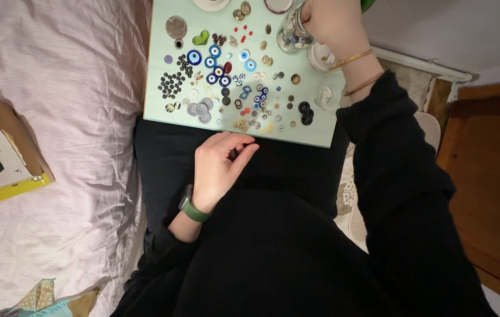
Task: Sorting and inspecting various buttons and beads on a light-colored table.
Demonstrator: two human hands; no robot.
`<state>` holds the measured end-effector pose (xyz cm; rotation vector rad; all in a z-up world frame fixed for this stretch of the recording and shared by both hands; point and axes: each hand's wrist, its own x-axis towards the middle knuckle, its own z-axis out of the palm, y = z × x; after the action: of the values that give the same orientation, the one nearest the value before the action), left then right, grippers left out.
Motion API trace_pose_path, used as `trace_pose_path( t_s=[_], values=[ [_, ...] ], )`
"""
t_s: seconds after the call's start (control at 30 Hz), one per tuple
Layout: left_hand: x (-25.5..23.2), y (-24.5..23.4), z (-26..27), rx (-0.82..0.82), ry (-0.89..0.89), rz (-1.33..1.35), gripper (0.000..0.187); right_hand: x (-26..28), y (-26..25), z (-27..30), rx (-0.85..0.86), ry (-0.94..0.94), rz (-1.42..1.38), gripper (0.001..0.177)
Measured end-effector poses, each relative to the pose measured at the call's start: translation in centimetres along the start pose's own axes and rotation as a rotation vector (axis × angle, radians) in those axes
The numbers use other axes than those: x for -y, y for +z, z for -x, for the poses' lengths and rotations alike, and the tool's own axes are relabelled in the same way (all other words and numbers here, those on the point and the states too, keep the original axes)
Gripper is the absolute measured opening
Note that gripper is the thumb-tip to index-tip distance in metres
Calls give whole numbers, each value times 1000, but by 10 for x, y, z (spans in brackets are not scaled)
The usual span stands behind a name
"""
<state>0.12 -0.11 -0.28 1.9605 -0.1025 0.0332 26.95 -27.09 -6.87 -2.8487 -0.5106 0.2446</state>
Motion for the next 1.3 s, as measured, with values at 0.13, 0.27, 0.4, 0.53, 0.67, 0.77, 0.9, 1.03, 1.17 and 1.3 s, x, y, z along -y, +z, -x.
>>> trace_pose_path(
  t_s=[0.13, 0.27, 0.4, 0.53, 0.67, 0.77, 0.9, 1.03, 1.17, 1.3],
  values=[
    [-5, 0, -2, 4, 2, 4, 11, -10, 7, 2, -87, -57, 55, 4],
    [-6, -3, -4, -4, 6, 8, 12, -9, -8, 16, -193, -173, 22, 5],
    [-1, -2, -4, -28, 25, -15, 12, -2, -32, 40, -200, -105, -424, 15],
    [-5, 1, -8, -41, 40, 6, 13, 29, -62, 94, -163, -6, -831, 19],
    [-26, 3, -16, -29, 56, 173, 26, 37, -50, 153, -27, 29, -1365, 20],
    [-59, -2, -19, -34, 184, 215, 36, 54, -43, 186, 35, -84, -1580, 19],
    [-86, -2, -13, -63, 480, 135, 40, 76, -34, 209, 136, -311, -1780, 28],
    [-97, -2, 0, -51, 568, 92, 38, 89, -32, 224, 223, -377, -1838, 37],
    [-98, -1, 15, -36, 594, 88, 29, 96, -24, 237, 268, -344, -1834, 39],
    [-84, -2, 40, -19, 573, 62, 23, 101, 31, 269, 244, -272, -1840, 37]
  ],
)
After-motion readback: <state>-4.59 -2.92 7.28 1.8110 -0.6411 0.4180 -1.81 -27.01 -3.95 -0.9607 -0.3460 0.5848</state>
